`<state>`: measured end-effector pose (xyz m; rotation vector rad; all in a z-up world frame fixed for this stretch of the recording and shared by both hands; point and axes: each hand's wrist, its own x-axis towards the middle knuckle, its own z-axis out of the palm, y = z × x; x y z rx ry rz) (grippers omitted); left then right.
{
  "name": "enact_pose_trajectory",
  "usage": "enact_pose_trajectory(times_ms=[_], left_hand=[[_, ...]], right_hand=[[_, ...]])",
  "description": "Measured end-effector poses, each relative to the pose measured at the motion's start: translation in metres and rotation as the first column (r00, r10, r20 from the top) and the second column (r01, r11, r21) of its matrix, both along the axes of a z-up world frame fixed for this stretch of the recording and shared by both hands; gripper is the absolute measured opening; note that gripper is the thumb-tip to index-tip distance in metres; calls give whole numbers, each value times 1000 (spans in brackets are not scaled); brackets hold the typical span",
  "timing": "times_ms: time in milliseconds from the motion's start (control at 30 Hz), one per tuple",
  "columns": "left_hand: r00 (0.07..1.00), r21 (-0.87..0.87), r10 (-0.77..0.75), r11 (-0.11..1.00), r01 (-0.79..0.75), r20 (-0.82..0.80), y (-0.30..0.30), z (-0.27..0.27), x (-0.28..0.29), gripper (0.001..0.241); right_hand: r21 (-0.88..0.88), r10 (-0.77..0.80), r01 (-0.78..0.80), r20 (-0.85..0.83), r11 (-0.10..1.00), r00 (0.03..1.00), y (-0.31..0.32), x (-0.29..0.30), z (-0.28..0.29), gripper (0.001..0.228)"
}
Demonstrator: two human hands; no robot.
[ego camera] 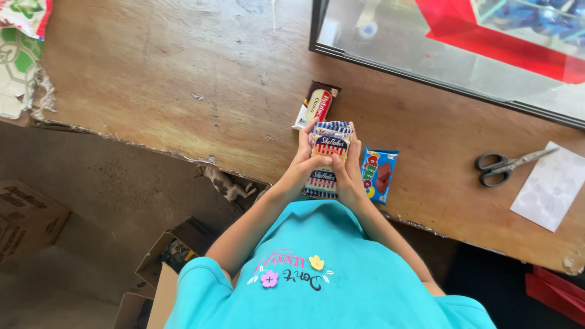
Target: The person takes snack packs, biscuit rolls, and canned goods out of a cardboard box on the floor and carries them by hand to a wooden counter, arranging the snack packs in rows on the counter next to other packaged goods.
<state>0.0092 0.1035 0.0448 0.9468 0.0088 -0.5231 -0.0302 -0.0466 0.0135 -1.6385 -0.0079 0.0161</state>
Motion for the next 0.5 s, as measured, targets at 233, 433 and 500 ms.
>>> enact_pose_trajectory(times_ms=[233,433,500], left_hand=[[982,195,186,963,-186,16,77,-94,34,104],[974,392,166,895,-214,154,193,-51,133,107],[975,413,186,883,-222,125,220,-33,168,106]], right_hand=[[-341,70,-42,71,939,995,48,38,-4,79],[-691,-217,339,261,638,941,64,82,9,76],[-825,-321,204,29,527,947,76,85,26,61]])
